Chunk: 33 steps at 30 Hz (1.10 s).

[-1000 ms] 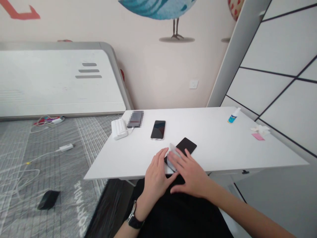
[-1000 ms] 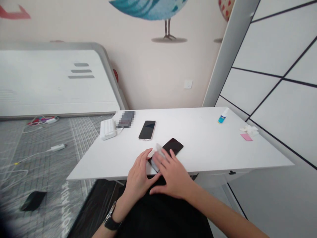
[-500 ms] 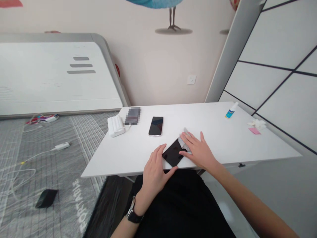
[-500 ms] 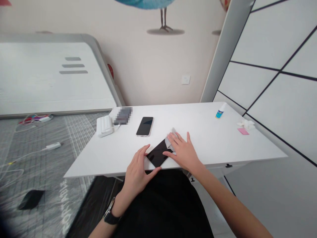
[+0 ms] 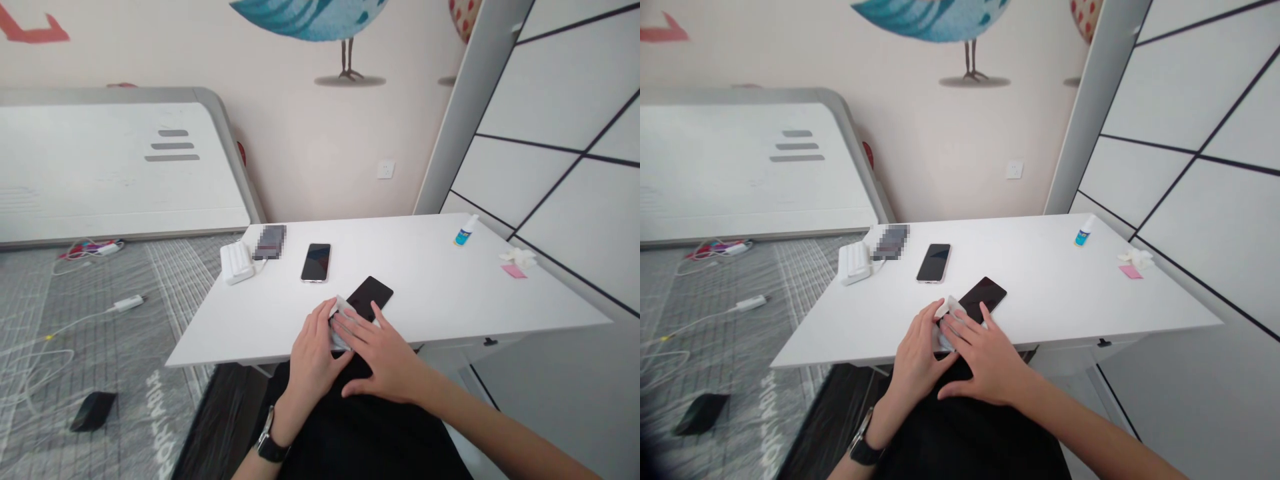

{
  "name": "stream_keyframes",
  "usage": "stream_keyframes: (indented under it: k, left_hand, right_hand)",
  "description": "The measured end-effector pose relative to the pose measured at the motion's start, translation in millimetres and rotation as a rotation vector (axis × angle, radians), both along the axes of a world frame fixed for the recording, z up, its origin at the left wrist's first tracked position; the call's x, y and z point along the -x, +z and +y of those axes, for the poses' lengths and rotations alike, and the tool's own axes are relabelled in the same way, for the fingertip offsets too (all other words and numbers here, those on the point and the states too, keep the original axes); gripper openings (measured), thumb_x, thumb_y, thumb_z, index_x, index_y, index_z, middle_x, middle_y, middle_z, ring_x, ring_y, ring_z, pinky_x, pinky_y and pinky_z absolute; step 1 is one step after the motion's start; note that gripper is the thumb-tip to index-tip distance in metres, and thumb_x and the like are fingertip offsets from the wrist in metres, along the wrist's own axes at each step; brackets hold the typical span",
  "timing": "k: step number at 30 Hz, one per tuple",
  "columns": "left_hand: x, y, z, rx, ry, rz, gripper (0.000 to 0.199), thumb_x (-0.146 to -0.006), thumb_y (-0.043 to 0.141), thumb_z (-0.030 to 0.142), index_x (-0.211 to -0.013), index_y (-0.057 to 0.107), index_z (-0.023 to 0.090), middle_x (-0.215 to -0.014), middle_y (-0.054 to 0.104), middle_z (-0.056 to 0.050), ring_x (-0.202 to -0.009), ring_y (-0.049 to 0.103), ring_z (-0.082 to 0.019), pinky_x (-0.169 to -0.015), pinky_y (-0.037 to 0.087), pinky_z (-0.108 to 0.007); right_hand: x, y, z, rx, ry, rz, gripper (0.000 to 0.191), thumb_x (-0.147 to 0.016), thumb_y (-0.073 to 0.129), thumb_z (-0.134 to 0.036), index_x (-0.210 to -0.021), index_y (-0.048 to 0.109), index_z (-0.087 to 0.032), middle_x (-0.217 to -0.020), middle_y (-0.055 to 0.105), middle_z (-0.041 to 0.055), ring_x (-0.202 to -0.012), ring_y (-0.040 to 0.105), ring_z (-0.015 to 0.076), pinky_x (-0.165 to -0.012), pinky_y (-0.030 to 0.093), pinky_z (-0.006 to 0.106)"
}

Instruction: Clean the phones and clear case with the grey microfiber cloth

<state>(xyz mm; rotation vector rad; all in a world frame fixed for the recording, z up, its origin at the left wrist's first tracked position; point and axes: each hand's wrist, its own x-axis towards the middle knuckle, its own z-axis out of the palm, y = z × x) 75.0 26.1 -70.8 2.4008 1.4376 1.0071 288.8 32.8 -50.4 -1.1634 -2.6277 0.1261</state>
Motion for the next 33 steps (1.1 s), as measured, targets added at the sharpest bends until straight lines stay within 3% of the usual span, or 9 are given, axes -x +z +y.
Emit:
stream_keyframes:
  k: [5,7,10,15,19,20,24,29,33]
  left_hand:
    - [0,1.5,-1,-0.008,0.003,0.0,0.085,-0.087,0.077,0.037,-0.154,0.028,0.024,-0.147,0.055,-0.016,-0.135,0.056,-0.032,-0.109,0.052,-0.049]
    - [0,0.7,-1,-0.009,-0.005,-0.002,0.084,-0.087,0.076,0.033,-0.154,0.028,0.024,-0.147,0.055,-0.016,-0.136,0.056,-0.032,-0.11,0.052,-0.049]
    - [0,-0.9,0,-0.016,-0.007,-0.01,0.083,-0.086,0.074,0.029,-0.155,0.028,0.024,-0.148,0.054,-0.015,-0.137,0.056,-0.031,-0.111,0.051,-0.049]
    - [0,-0.5,-2,-0.018,0.001,-0.021,0.084,-0.086,0.077,0.036,-0.155,0.03,0.025,-0.147,0.055,-0.015,-0.136,0.056,-0.032,-0.111,0.051,-0.049]
    - [0,0.4,-2,-0.013,0.0,-0.004,0.085,-0.082,0.077,0.025,-0.154,0.032,0.025,-0.146,0.057,-0.013,-0.136,0.056,-0.03,-0.111,0.051,-0.048]
    - [0,0.6,-2,-0.017,0.002,-0.002,0.085,-0.082,0.077,0.026,-0.153,0.032,0.024,-0.147,0.056,-0.013,-0.135,0.057,-0.03,-0.111,0.051,-0.048]
    - [-1,2.1,-3,-0.016,0.012,0.014,0.085,-0.083,0.079,0.035,-0.153,0.032,0.024,-0.147,0.056,-0.014,-0.134,0.057,-0.031,-0.11,0.051,-0.048]
    - [0,1.9,-2,0.011,0.001,0.025,0.087,-0.081,0.079,0.026,-0.153,0.031,0.024,-0.148,0.054,-0.014,-0.136,0.054,-0.03,-0.112,0.05,-0.048]
    - [0,1.5,-1,-0.009,0.004,0.027,0.085,-0.084,0.078,0.034,-0.154,0.031,0.023,-0.147,0.055,-0.014,-0.133,0.056,-0.031,-0.111,0.051,-0.048]
  right_hand:
    - [8,2.6,9,-0.037,-0.372,-0.035,0.079,-0.103,0.031,-0.071,-0.16,0.038,-0.017,-0.163,0.04,0.0177,-0.153,0.033,0.0402,-0.12,0.01,0.079]
    - [14,-0.1,4,-0.032,-0.249,-0.026,0.09,-0.097,0.037,-0.077,-0.162,0.033,-0.015,-0.165,0.036,0.0192,-0.155,0.027,0.0424,-0.12,0.012,0.078]
    - [18,-3.0,-4,0.011,-0.005,-0.014,0.094,-0.097,0.036,-0.079,-0.166,0.019,-0.018,-0.169,0.029,0.0148,-0.158,0.023,0.0335,-0.125,0.012,0.069]
    - [4,-3.2,-2,-0.06,-0.383,-0.006,0.079,-0.103,0.026,-0.071,-0.162,0.034,-0.02,-0.164,0.039,0.0169,-0.153,0.032,0.0427,-0.116,0.008,0.083]
    - [-3,-11.1,-15,-0.011,-0.02,0.013,0.095,-0.094,0.038,-0.081,-0.166,0.022,-0.021,-0.166,0.035,0.014,-0.156,0.029,0.0349,-0.126,0.011,0.07]
    - [-6,-12.4,-17,0.005,-0.01,0.007,0.091,-0.096,0.038,-0.08,-0.166,0.021,-0.024,-0.166,0.036,0.0121,-0.155,0.032,0.0331,-0.126,0.01,0.07]
    - [-20,-11.5,-18,-0.065,-0.399,0.029,0.077,-0.103,0.031,-0.071,-0.165,0.026,-0.026,-0.164,0.038,0.0143,-0.153,0.034,0.0403,-0.118,0.009,0.082]
    - [-17,-10.5,-25,0.032,-0.031,-0.007,0.097,-0.093,0.042,-0.081,-0.167,0.015,-0.024,-0.168,0.031,0.0113,-0.156,0.031,0.031,-0.127,0.018,0.062]
    - [-22,-13.7,-19,-0.05,-0.356,-0.004,0.078,-0.102,0.032,-0.071,-0.165,0.024,-0.026,-0.166,0.036,0.0135,-0.153,0.034,0.0374,-0.122,0.017,0.074]
